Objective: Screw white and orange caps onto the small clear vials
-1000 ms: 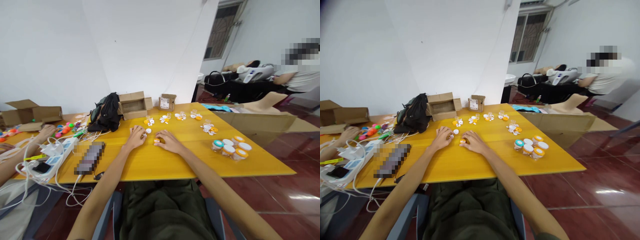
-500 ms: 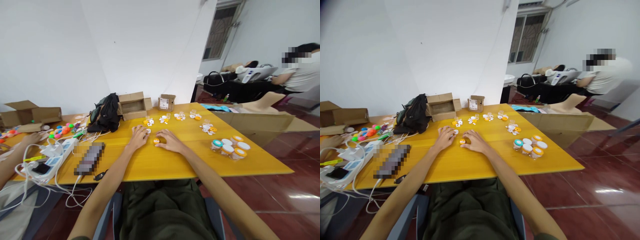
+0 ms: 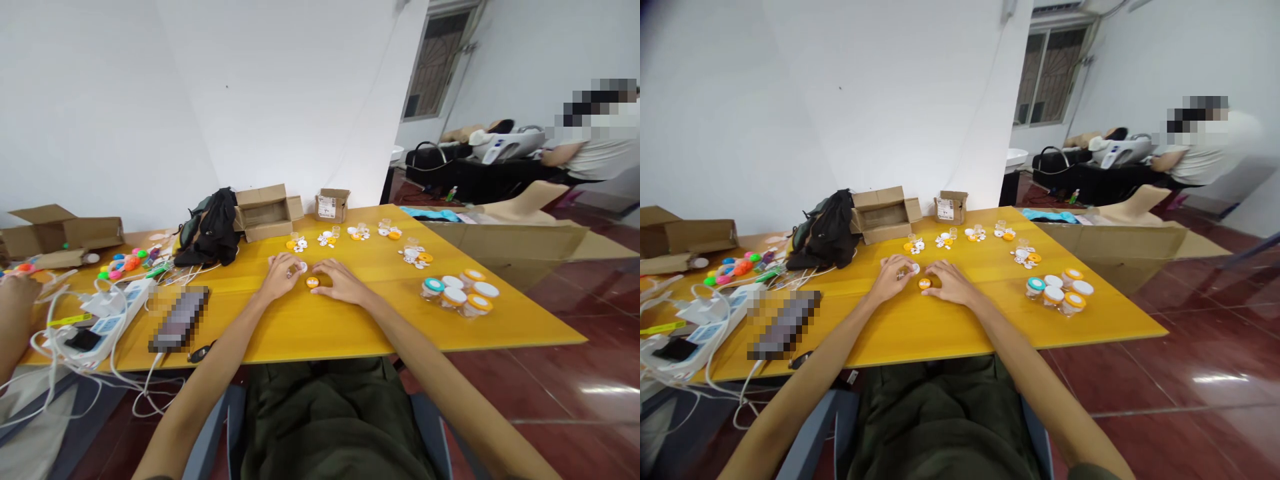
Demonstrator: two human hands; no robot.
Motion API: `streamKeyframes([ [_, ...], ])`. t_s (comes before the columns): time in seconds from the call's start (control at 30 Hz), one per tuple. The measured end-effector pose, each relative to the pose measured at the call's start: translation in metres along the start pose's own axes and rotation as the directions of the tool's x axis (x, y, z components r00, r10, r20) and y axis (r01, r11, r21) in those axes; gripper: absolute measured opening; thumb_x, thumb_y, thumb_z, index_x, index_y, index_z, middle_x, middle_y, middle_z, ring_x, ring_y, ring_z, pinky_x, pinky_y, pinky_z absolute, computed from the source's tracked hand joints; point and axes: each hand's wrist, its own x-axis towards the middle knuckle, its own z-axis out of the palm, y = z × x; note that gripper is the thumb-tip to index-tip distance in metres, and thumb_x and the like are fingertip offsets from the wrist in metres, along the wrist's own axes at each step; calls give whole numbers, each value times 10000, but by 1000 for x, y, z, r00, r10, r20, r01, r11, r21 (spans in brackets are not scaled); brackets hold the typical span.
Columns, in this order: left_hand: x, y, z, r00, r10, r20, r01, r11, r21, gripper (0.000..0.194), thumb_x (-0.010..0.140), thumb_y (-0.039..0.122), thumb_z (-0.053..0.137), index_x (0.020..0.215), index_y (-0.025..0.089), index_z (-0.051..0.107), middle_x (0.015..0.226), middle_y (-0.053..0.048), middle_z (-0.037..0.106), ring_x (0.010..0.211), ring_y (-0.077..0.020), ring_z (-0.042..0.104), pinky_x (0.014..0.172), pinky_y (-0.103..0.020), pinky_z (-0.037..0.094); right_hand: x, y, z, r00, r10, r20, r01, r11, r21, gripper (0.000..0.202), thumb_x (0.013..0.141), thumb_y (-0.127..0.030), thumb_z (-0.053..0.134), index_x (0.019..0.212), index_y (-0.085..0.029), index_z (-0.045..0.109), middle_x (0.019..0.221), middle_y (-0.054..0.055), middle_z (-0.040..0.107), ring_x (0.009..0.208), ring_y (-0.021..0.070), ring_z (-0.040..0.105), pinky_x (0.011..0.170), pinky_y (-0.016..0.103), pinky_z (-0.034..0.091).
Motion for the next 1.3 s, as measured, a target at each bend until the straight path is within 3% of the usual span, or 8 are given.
streamKeyframes([
  [0.17, -3, 7, 6, 992, 100, 72, -84, 977, -198, 51, 854, 238, 582, 880, 224, 624, 998, -25, 717, 980, -199, 640, 938, -367, 437, 0, -2, -1, 997, 80, -14, -80, 997, -6, 421, 725, -428, 781, 1062, -234, 619, 1058, 76, 663, 1019, 279, 598, 858, 427, 481],
  [0.33, -4, 9, 11, 987, 125, 97, -89, 946, -311, 77, 832, 225, 580, 903, 211, 605, 979, -33, 704, 937, -187, 652, 905, -333, 491, 0, -3, -2, 996, 87, -5, -87, 996, 12, 450, 707, -426, 795, 1075, -236, 619, 1060, 73, 668, 1015, 278, 609, 851, 411, 487],
  [0.6, -6, 8, 12, 984, 93, 155, -45, 955, -292, 128, 815, 206, 584, 941, 202, 604, 952, -30, 700, 874, -178, 645, 846, -315, 507, 0, -4, -4, 998, 66, 21, -67, 997, 37, 396, 729, -395, 783, 1053, -229, 628, 1064, 72, 687, 1020, 271, 627, 867, 409, 496],
  [1.3, -6, 10, 14, 981, 69, 184, -1, 938, -346, 114, 813, 213, 603, 926, 196, 602, 942, -29, 698, 853, -173, 637, 827, -304, 507, 0, -4, -7, 997, 68, 47, -72, 995, 75, 341, 741, -336, 772, 1032, -216, 640, 1037, 72, 700, 997, 264, 641, 876, 411, 500],
])
